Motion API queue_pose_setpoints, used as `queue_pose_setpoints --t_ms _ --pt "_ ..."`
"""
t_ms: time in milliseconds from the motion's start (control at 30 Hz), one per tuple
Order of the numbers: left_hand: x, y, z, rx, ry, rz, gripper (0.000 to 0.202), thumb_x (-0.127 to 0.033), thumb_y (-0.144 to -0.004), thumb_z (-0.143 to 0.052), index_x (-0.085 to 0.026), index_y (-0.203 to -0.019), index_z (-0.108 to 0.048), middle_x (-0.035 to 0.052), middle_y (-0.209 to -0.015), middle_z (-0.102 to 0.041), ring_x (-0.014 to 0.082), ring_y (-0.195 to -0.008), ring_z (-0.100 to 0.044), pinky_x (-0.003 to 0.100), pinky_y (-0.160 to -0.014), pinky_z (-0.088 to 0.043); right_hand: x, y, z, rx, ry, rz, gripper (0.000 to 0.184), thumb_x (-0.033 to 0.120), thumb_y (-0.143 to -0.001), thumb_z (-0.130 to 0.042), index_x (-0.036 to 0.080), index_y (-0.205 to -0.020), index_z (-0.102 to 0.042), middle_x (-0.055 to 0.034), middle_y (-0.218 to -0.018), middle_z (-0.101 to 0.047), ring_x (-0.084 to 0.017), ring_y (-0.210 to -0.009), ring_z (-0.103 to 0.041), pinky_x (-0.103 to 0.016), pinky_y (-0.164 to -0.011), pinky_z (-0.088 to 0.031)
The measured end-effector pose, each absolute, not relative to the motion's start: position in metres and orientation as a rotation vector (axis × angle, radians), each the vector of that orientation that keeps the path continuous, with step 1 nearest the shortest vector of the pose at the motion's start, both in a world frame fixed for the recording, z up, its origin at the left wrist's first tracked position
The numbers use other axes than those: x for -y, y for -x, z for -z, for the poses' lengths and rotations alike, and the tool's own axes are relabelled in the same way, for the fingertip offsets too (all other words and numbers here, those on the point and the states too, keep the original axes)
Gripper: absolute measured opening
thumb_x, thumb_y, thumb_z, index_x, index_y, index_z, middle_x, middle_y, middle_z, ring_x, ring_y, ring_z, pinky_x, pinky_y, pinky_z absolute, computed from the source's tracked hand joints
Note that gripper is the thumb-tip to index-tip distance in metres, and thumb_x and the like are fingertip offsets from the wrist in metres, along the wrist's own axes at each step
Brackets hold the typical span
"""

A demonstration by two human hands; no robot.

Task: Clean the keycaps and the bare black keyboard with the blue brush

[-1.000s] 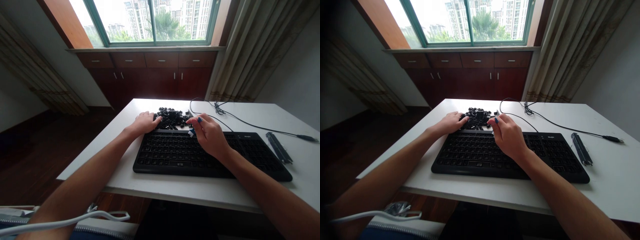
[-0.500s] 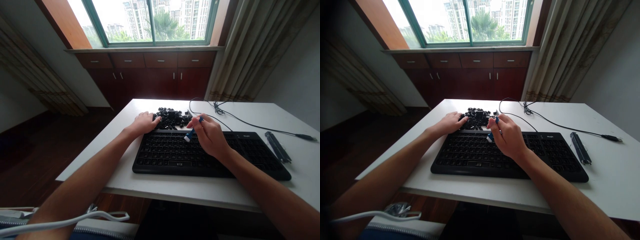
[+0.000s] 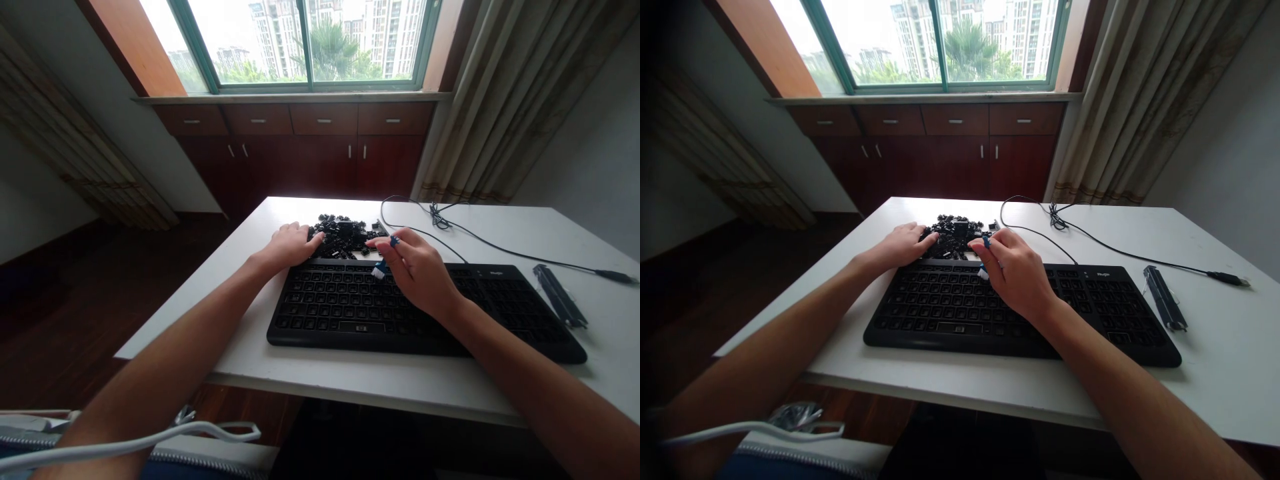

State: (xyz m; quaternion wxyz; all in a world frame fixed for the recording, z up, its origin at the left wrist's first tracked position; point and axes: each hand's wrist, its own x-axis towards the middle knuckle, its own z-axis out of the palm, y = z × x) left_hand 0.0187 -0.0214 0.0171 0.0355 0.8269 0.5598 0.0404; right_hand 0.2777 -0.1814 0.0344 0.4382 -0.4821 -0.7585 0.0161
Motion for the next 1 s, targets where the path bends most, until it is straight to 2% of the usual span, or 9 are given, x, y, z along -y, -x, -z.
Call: queue_pose_setpoints --t_ms 133,300,467,633,733,900,1000 --pt "0.0216 -0.0184 -0.0171 -1.714 -2.541 -0.126 0.081 -0.070 -0.101 -0.025 -0.009 -0.138 -0.065 0.0262 -0.141 -0.062 0.0425 -0.133 -0.055 0.051 -0.111 -0.044 0.1810 -0.2774 -0.0343 1.868 1.176 0.000 0.040 0.041 -0.111 -0.048 0.017 -0.121 -0.079 -0.0087 -0.098 -0.070 -0.018 -0.088 -0.064 -0.036 -0.077 -0.051" --pt "0.0200 -0.0170 -0.0156 -1.705 -2.535 -0.129 0.085 -0.072 -0.101 -0.024 -0.008 -0.139 -0.064 0.0272 -0.141 -0.061 0.0425 -0.133 -0.054 0.052 -0.112 -0.043 0.1828 -0.2762 -0.0357 1.798 1.160 -0.048 0.045 0.040 -0.112 -0.043 0.013 -0.108 -0.079 -0.0093 -0.096 -0.069 -0.017 -0.083 -0.063 -0.036 -0.075 -0.050" --pt "0.0205 -0.0169 -0.0160 -1.701 -2.536 -0.139 0.083 -0.072 -0.101 -0.024 -0.010 -0.139 -0.064 0.0264 -0.142 -0.061 0.0422 -0.133 -0.054 0.055 -0.113 -0.043 0.1861 -0.2762 -0.0383 1.791 1.148 -0.102 0.047 0.041 -0.112 -0.041 0.016 -0.097 -0.077 -0.0082 -0.093 -0.068 -0.017 -0.086 -0.065 -0.037 -0.078 -0.049" --pt "0.0230 -0.0187 -0.0184 -1.714 -2.533 -0.134 0.081 -0.070 -0.101 -0.025 -0.010 -0.137 -0.065 0.0259 -0.142 -0.062 0.0416 -0.134 -0.054 0.053 -0.113 -0.043 0.1856 -0.2772 -0.0366 1.839 1.160 -0.115 0.053 0.046 -0.112 -0.040 0.015 -0.091 -0.078 -0.0085 -0.090 -0.067 -0.017 -0.083 -0.063 -0.037 -0.075 -0.048" --pt "0.0240 -0.0197 -0.0196 -1.723 -2.525 -0.123 0.080 -0.070 -0.101 -0.025 -0.010 -0.136 -0.065 0.0254 -0.141 -0.062 0.0416 -0.134 -0.054 0.053 -0.113 -0.043 0.1843 -0.2777 -0.0349 1.872 1.195 -0.103 0.053 0.048 -0.112 -0.041 0.015 -0.097 -0.080 -0.0087 -0.090 -0.066 -0.018 -0.083 -0.062 -0.038 -0.077 -0.048" --pt "0.0253 -0.0209 -0.0203 -1.739 -2.535 -0.105 0.079 -0.068 -0.101 -0.024 -0.010 -0.136 -0.065 0.0252 -0.140 -0.062 0.0413 -0.133 -0.055 0.052 -0.112 -0.044 0.1838 -0.2775 -0.0359 1.939 1.143 -0.046 0.043 0.043 -0.111 -0.045 0.017 -0.122 -0.078 -0.0090 -0.097 -0.069 -0.019 -0.089 -0.064 -0.039 -0.081 -0.051" --pt "0.0257 -0.0211 -0.0202 -1.735 -2.540 -0.107 0.080 -0.069 -0.102 -0.024 -0.010 -0.137 -0.065 0.0250 -0.141 -0.062 0.0412 -0.133 -0.055 0.051 -0.113 -0.043 0.1840 -0.2772 -0.0370 1.931 1.127 -0.019 0.041 0.041 -0.111 -0.046 0.018 -0.125 -0.077 -0.0089 -0.097 -0.069 -0.019 -0.089 -0.064 -0.038 -0.080 -0.052"
